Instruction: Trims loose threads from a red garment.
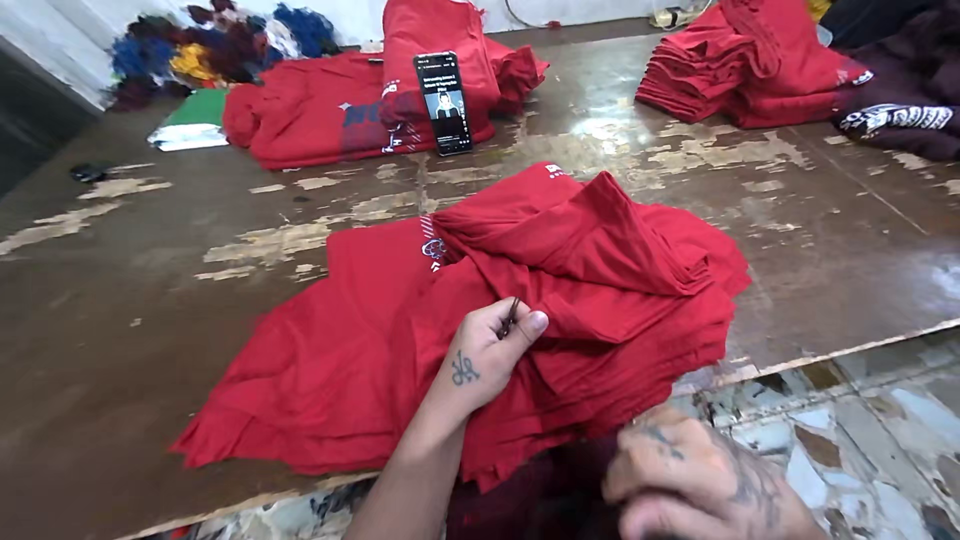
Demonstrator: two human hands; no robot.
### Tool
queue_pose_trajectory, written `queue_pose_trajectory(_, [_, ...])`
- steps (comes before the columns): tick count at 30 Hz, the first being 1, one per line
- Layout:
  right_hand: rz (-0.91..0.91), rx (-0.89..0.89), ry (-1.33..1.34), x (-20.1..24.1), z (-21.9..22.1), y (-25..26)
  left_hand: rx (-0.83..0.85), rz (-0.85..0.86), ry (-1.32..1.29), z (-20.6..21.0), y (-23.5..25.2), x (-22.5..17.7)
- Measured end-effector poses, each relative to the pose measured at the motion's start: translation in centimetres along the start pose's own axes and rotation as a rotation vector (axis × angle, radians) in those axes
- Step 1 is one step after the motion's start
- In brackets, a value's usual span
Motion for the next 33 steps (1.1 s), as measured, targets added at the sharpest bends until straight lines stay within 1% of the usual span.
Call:
queue_pose_trajectory(2, [0.049, -0.129, -0.259, -0.8, -1.1, 1.3, -0.006, -0.047, -0.082, -0.1, 0.1, 0.2])
queue_pose_trajectory(4, [0.097, -0.285, -0.386, -1.7, -2.5, 3.2, -0.005, -0.063, -0.11, -0.2, 0.1, 0.2])
queue_pose_trajectory(5, [0.131, -0.333, -0.434, -2.0, -2.9, 4.1, -0.001, -0.062, -0.113, -0.3, 0.0, 0.2])
queue_pose_trajectory(6, [0.17, -0.354, -0.473, -2.2, -3.1, 5.0, 0.009, -0.051, -0.11, -0.3, -0.1, 0.2])
queue_pose_trajectory(8, [0.235, -0.306, -0.522, -2.4, -2.7, 6.7, 0.033, 0.018, -0.111, -0.5, -0.3, 0.0])
queue_pose_trajectory(10, [0.211, -0.23, -0.521, -2.3, -1.5, 8.3, 0.031, 0.121, -0.14, -0.7, -0.7, -0.1])
queue_pose_trajectory(11, [0.173, -0.209, -0.518, -2.2, -1.5, 8.9, 0.001, 0.151, -0.187, -0.9, -0.9, -0.1])
queue_pose_trajectory(12, [0.161, -0.208, -0.523, -2.3, -2.3, 9.3, -0.061, 0.155, -0.262, -1.2, -1.0, 0.2])
queue_pose_trajectory(13, [0.187, -0.23, -0.556, -2.8, -4.4, 9.4, -0.152, 0.129, -0.359, -1.6, -1.0, 0.5])
queue_pose_trajectory(15, [0.266, -0.344, -0.72, -4.7, -10.6, 9.9, -0.362, 0.041, -0.538, -2.3, -1.2, 1.3])
queue_pose_trajectory(16, [0.359, -0.382, -0.818, -5.6, -13.3, 10.5, -0.434, 0.007, -0.606, -2.4, -1.4, 1.6])
queue_pose_trajectory(17, [0.431, -0.402, -0.881, -5.7, -14.8, 11.0, -0.483, -0.012, -0.662, -2.6, -1.4, 1.7])
queue_pose_trajectory(18, [0.426, -0.406, -0.925, -5.0, -14.7, 11.2, -0.513, -0.018, -0.71, -2.7, -1.3, 1.8])
queue_pose_trajectory(19, [0.362, -0.37, -0.947, -3.8, -12.8, 11.2, -0.535, -0.017, -0.744, -2.8, -1.1, 1.8])
queue_pose_trajectory(20, [0.284, -0.273, -0.938, -2.7, -9.3, 10.6, -0.549, -0.017, -0.745, -2.8, -1.0, 1.8])
queue_pose_trajectory(21, [0.208, -0.125, -0.884, -1.9, -4.8, 9.1, -0.564, -0.009, -0.706, -3.0, -1.2, 1.8])
queue_pose_trajectory(22, [0.144, 0.069, -0.809, -1.4, -0.2, 7.0, -0.582, 0.025, -0.616, -3.2, -1.5, 1.8])
queue_pose_trajectory(23, [0.071, 0.235, -0.701, -0.8, 3.3, 4.5, -0.608, 0.097, -0.474, -3.7, -2.0, 1.6])
queue_pose_trajectory(24, [-0.002, 0.327, -0.603, 0.0, 5.1, 2.5, -0.647, 0.225, -0.325, -4.3, -2.9, 1.4])
queue_pose_trajectory(25, [-0.048, 0.396, -0.469, 0.7, 5.3, 1.4, -0.703, 0.364, -0.185, -5.0, -4.1, 1.0])
queue_pose_trajectory(26, [-0.082, 0.408, -0.307, 1.4, 4.2, 1.3, -0.742, 0.483, -0.1, -5.5, -5.2, 0.4])
queue_pose_trajectory(27, [-0.089, 0.335, -0.187, 2.1, 2.7, 1.6, -0.749, 0.559, -0.071, -5.9, -6.0, -0.2])
queue_pose_trajectory(28, [-0.076, 0.203, -0.165, 2.6, 1.0, 1.8, -0.733, 0.592, -0.088, -6.1, -6.4, -0.8])
queue_pose_trajectory(30, [-0.042, -0.093, -0.27, 1.9, -1.4, 2.0, -0.653, 0.565, -0.142, -5.7, -6.7, -1.9])
queue_pose_trajectory(31, [-0.027, -0.179, -0.32, 1.1, -2.0, 2.6, -0.588, 0.526, -0.144, -5.2, -6.6, -2.2])
queue_pose_trajectory(32, [-0.007, -0.208, -0.356, 0.3, -2.3, 3.5, -0.524, 0.486, -0.122, -4.6, -6.6, -2.4])
queue_pose_trajectory(33, [0.033, -0.193, -0.389, -0.4, -2.2, 4.4, -0.467, 0.443, -0.086, -3.9, -6.5, -2.5])
Point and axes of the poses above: each hand's wrist, its own y-axis towards the middle knuckle, its own z-axis out of the palm, x = y × z, the point moved 4 cm from there along y, towards the middle knuckle, and after that the axes turned 9 degrees about z, right-handed, at the moved point
